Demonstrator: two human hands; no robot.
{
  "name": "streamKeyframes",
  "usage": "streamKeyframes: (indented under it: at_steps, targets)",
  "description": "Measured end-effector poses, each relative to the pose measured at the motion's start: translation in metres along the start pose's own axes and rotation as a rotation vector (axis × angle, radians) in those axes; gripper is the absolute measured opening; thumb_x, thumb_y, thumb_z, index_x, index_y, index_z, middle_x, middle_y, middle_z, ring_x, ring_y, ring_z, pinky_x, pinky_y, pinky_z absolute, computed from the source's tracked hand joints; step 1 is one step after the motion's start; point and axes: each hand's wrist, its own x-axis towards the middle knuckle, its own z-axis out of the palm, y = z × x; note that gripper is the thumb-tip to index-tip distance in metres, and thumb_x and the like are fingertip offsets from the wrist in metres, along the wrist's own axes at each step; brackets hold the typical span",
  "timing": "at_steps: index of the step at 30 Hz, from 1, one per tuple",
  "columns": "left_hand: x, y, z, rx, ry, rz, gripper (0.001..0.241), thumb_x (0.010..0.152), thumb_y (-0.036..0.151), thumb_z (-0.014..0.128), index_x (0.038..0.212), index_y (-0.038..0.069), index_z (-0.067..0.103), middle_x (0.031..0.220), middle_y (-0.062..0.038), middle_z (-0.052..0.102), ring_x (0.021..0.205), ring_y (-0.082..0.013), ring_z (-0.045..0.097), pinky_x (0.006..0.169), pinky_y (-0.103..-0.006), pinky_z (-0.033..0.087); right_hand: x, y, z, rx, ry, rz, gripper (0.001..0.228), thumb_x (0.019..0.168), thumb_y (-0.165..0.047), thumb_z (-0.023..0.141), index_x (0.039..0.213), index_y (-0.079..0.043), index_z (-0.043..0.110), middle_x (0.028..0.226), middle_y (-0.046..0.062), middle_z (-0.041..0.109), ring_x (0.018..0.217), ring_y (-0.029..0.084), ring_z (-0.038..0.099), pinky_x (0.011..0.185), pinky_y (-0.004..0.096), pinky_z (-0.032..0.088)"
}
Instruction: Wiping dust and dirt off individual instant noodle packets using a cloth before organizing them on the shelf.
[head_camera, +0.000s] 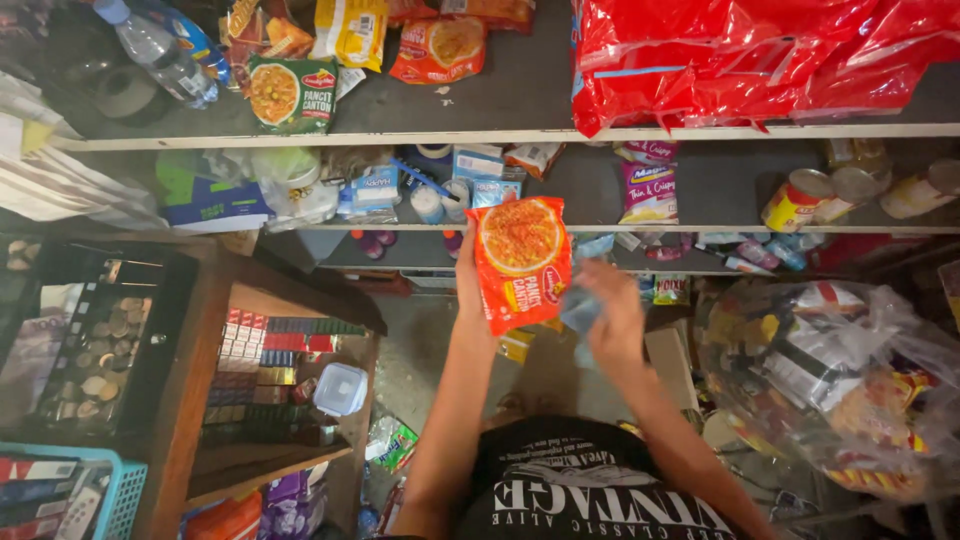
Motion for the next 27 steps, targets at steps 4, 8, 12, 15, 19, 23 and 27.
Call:
streamKeyframes:
  at_steps: [4, 8, 12, 15, 19, 23, 27]
  targets:
    - [-0.006, 0.01, 0.037, -0.083, -0.182, -0.084, 0.066, 0.107, 0.06, 0.041, 0.152, 0.012, 0.042, 0.15, -0.022, 0.052, 0.134, -0.0487, 0.052, 0.107, -0.0625, 0.048, 0.016, 0.022, -0.008, 0.012, 0.127, 0.283, 0.068, 0.078, 0.009, 0.04, 0.145, 0.005, 0.049, 0.146, 0.022, 0.055, 0.142, 0.039, 0.046, 0.118, 0.048, 0.032]
    - [-0.008, 0.008, 0.052, -0.064, -0.349, -0.033, 0.069, 0.098, 0.052, 0.058, 0.154, 0.015, 0.042, 0.151, -0.023, 0.051, 0.136, -0.0476, 0.054, 0.111, -0.061, 0.047, 0.014, 0.039, -0.012, 0.964, 0.123, 0.94, 0.036, 0.101, -0.015, 0.048, 0.13, -0.001, 0.064, 0.125, 0.008, 0.068, 0.114, 0.022, 0.061, 0.099, 0.037, 0.047]
    - [0.009, 0.006, -0.005, 0.123, -0.016, 0.059, 0.063, 0.095, 0.022, 0.065, 0.152, 0.001, 0.047, 0.145, -0.02, 0.059, 0.129, -0.0354, 0.06, 0.112, -0.0497, 0.048, 0.032, 0.023, -0.019, 0.75, -0.326, 0.871, 0.039, 0.1, -0.027, 0.059, 0.13, -0.003, 0.064, 0.121, 0.001, 0.07, 0.116, 0.01, 0.061, 0.102, 0.029, 0.044]
    - [0.011, 0.011, 0.006, 0.09, 0.089, 0.022, 0.058, 0.092, 0.02, 0.062, 0.144, -0.002, 0.048, 0.135, -0.02, 0.064, 0.12, -0.0342, 0.064, 0.105, -0.0486, 0.05, 0.046, 0.003, -0.027, 0.737, -0.36, 0.838, 0.034, 0.099, -0.023, 0.066, 0.122, 0.001, 0.07, 0.115, 0.004, 0.073, 0.11, 0.011, 0.062, 0.1, 0.029, 0.045]
    - [0.015, 0.009, -0.002, 0.07, 0.052, 0.059, 0.059, 0.097, 0.021, 0.061, 0.148, -0.004, 0.046, 0.14, -0.022, 0.061, 0.125, -0.0353, 0.061, 0.11, -0.0485, 0.049, 0.039, 0.008, -0.029, 0.746, -0.33, 0.766, 0.031, 0.097, -0.021, 0.067, 0.118, 0.001, 0.071, 0.111, 0.002, 0.074, 0.107, 0.01, 0.063, 0.097, 0.027, 0.047]
    - [0.006, 0.011, 0.027, 0.026, -0.09, 0.007, 0.064, 0.094, 0.026, 0.059, 0.147, -0.006, 0.045, 0.143, -0.028, 0.058, 0.129, -0.0408, 0.06, 0.113, -0.0514, 0.048, 0.041, 0.004, -0.037, 0.719, -0.242, 0.789, 0.02, 0.099, -0.018, 0.07, 0.107, 0.001, 0.071, 0.096, 0.0, 0.069, 0.092, 0.009, 0.059, 0.085, 0.027, 0.047]
    - [0.004, 0.015, 0.021, 0.067, -0.103, 0.044, 0.063, 0.094, 0.025, 0.057, 0.148, -0.006, 0.044, 0.144, -0.029, 0.056, 0.13, -0.0427, 0.059, 0.113, -0.0541, 0.046, 0.042, 0.016, -0.044, 0.788, 0.149, 0.952, 0.02, 0.094, -0.017, 0.072, 0.111, -0.007, 0.067, 0.093, -0.004, 0.067, 0.088, 0.009, 0.061, 0.08, 0.027, 0.048]
